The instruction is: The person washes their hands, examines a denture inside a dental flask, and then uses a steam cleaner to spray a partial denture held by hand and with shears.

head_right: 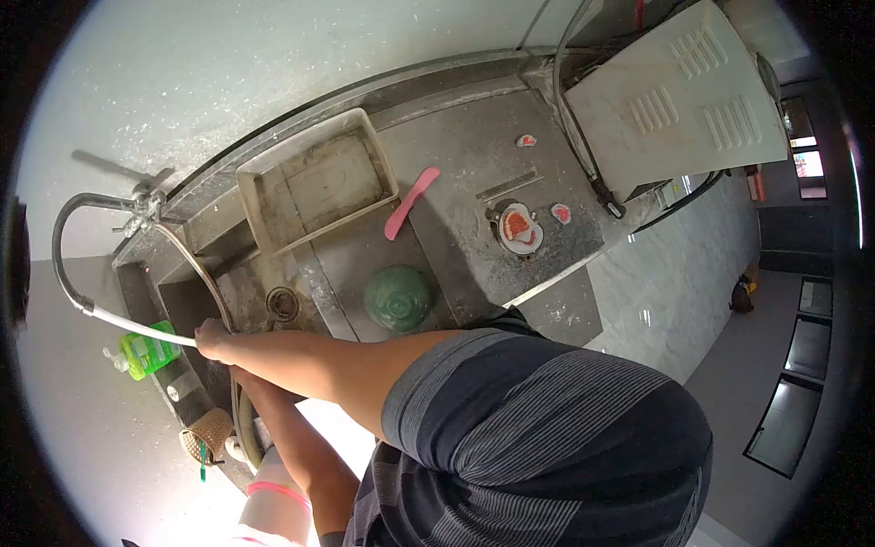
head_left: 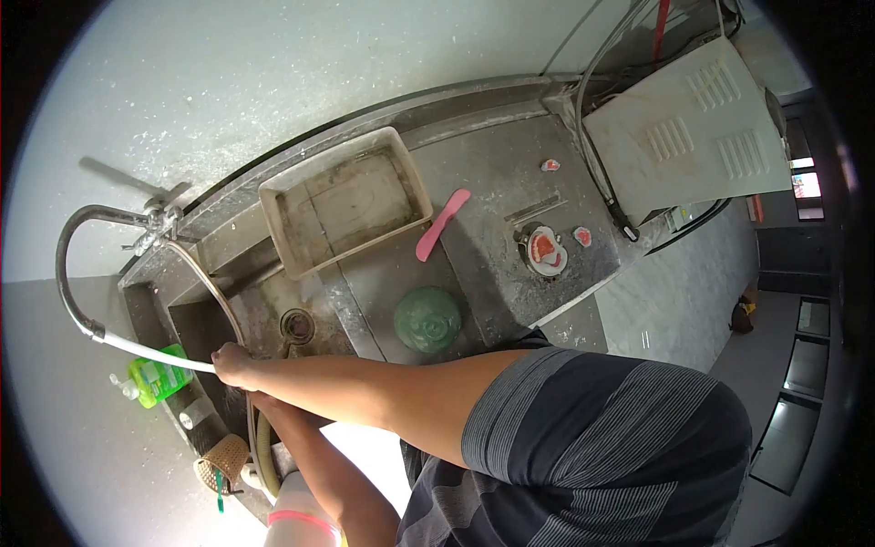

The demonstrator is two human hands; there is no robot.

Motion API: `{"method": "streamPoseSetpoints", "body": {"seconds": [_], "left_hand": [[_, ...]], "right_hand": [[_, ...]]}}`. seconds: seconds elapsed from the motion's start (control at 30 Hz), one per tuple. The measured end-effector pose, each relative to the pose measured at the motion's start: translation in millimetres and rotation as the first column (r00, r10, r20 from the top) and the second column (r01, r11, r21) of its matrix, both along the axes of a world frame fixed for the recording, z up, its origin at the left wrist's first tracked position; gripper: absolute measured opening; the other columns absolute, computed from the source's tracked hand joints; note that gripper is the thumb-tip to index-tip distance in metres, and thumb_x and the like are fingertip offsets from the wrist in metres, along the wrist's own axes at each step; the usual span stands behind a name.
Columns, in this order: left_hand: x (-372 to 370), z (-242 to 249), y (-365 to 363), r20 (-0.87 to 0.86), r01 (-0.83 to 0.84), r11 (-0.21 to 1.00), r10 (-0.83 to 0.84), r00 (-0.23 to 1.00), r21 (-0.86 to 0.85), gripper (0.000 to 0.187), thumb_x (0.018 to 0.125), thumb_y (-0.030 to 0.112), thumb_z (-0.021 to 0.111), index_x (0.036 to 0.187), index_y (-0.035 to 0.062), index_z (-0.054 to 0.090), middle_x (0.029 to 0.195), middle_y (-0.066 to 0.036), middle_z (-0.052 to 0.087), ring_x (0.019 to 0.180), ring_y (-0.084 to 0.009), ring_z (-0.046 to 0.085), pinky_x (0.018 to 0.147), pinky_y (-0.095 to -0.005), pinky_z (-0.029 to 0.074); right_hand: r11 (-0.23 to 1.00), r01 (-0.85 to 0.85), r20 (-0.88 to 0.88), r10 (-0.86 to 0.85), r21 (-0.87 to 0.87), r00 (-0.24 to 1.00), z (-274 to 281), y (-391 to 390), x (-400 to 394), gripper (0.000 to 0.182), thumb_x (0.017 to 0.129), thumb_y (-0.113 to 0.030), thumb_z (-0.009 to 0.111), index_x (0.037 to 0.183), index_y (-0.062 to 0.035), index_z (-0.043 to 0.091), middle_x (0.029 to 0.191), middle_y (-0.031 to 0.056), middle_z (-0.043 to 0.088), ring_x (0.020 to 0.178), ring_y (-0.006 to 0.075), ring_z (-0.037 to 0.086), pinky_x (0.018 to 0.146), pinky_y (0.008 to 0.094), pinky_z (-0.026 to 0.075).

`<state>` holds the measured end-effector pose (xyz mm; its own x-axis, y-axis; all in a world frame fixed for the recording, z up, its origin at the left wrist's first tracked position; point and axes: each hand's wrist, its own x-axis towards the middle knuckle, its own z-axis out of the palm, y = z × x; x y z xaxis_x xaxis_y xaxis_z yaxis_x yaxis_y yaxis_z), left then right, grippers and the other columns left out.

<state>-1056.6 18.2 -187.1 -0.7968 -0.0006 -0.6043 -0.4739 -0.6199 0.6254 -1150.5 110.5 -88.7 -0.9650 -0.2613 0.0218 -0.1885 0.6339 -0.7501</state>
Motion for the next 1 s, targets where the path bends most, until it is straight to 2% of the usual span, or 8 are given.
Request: {"method": "streamPoseSetpoints", "body": {"seconds": [0.1, 0.13, 0.23, 0.6, 0.67, 0.7, 0.77, 1.0], "left_hand": [[-23.2, 6.2, 11.2, 0.089, -0.166, 0.967, 0.151, 0.985, 0.193, 0.055, 0.1, 0.043, 0.034, 0.126, -0.003, 0.048, 0.126, -0.016, 0.057, 0.111, -0.0291, 0.055, 0.096, -0.0453, 0.043], [-28.9, 6.5, 13.7, 0.108, -0.198, 0.955, 0.178, 0.978, 0.223, 0.055, 0.1, 0.043, 0.034, 0.126, -0.0032, 0.048, 0.126, -0.016, 0.056, 0.112, -0.0291, 0.055, 0.096, -0.0454, 0.042], [-40.4, -3.6, 12.2, 0.139, -0.26, 0.928, 0.23, 0.963, 0.267, 0.057, 0.1, 0.045, 0.032, 0.126, -0.004, 0.047, 0.127, -0.017, 0.055, 0.114, -0.0289, 0.053, 0.098, -0.0458, 0.04], [-38.3, 24.2, 5.6, 0.104, -0.301, 0.922, 0.284, 0.953, 0.242, 0.072, 0.101, 0.054, 0.02, 0.137, -0.0065, 0.034, 0.139, -0.02, 0.043, 0.128, -0.0306, 0.041, 0.108, -0.0476, 0.03], [-38.4, 47.3, 9.7, 0.027, -0.139, 0.925, 0.139, 0.99, 0.353, 0.049, 0.098, 0.04, 0.044, 0.121, -0.001, 0.057, 0.123, -0.015, 0.063, 0.109, -0.0323, 0.061, 0.092, -0.0446, 0.049], [-38.5, 102.2, 46.9, 0.194, -0.336, 0.879, 0.284, 0.939, 0.339, 0.058, 0.1, 0.044, 0.033, 0.133, -0.0027, 0.043, 0.128, -0.019, 0.052, 0.121, -0.0309, 0.049, 0.105, -0.049, 0.035], [-48.2, 111.6, 60.3, 0.172, -0.306, 0.891, 0.262, 0.95, 0.334, 0.057, 0.099, 0.044, 0.034, 0.132, -0.0025, 0.044, 0.127, -0.019, 0.053, 0.12, -0.0308, 0.049, 0.104, -0.0489, 0.036], [-98.9, 65.8, 62.7, 0.073, -0.262, 0.94, 0.252, 0.965, 0.22, 0.054, 0.099, 0.041, 0.035, 0.129, -0.0017, 0.046, 0.124, -0.018, 0.054, 0.117, -0.0305, 0.051, 0.102, -0.0485, 0.038]], "right_hand": [[0.958, 0.261, 0.6, -0.14, -0.119, 0.788, 25.8, 25.6, 17.0, 0.027, 0.09, -0.013, 0.05, 0.101, 0.0001, 0.07, 0.111, 0.0211, 0.066, 0.109, 0.0316, 0.063, 0.088, 0.049, 0.051], [0.957, 0.268, 0.597, -0.15, -0.114, 0.788, 1.1, 6.7, 24.4, 0.027, 0.09, -0.013, 0.05, 0.101, 0.0001, 0.07, 0.111, 0.0211, 0.066, 0.109, 0.0316, 0.063, 0.088, 0.049, 0.051], [0.544, 0.826, 0.836, -0.378, -0.148, 0.398, -40.5, -23.4, 30.4, 0.027, 0.09, -0.012, 0.05, 0.102, 0.002, 0.069, 0.113, 0.0253, 0.064, 0.113, 0.0316, 0.06, 0.091, 0.0487, 0.048], [0.776, 0.535, 0.683, -0.191, -0.334, 0.705, 23.6, 55.7, 43.5, 0.011, 0.078, -0.005, 0.06, 0.084, -0.0026, 0.069, 0.089, 0.0227, 0.069, 0.085, 0.033, 0.069, 0.071, 0.0422, 0.054], [0.867, 0.425, 0.606, -0.196, -0.261, 0.771, 4.9, 44.2, 32.0, 0.01, 0.077, -0.005, 0.06, 0.08, -0.0034, 0.069, 0.084, 0.0196, 0.07, 0.081, 0.0282, 0.069, 0.07, 0.0398, 0.054], [0.772, 0.511, 0.657, -0.165, -0.378, 0.736, 1.2, 44.2, 26.0, 0.008, 0.077, -0.006, 0.06, 0.078, -0.0043, 0.068, 0.083, 0.0176, 0.07, 0.081, 0.0265, 0.069, 0.07, 0.0389, 0.053], [0.499, 0.762, 0.776, -0.245, -0.414, 0.582, 48.3, 73.6, 24.7, 0.012, 0.08, -0.009, 0.06, 0.072, -0.0066, 0.068, 0.078, 0.0118, 0.071, 0.08, 0.0233, 0.07, 0.072, 0.0366, 0.053], [0.523, 0.736, 0.685, -0.342, -0.43, 0.643, 55.0, 92.4, 19.4, 0.024, 0.082, -0.02, 0.063, 0.066, -0.0041, 0.069, 0.067, 0.0117, 0.07, 0.071, 0.0254, 0.069, 0.073, 0.0369, 0.054]]}}
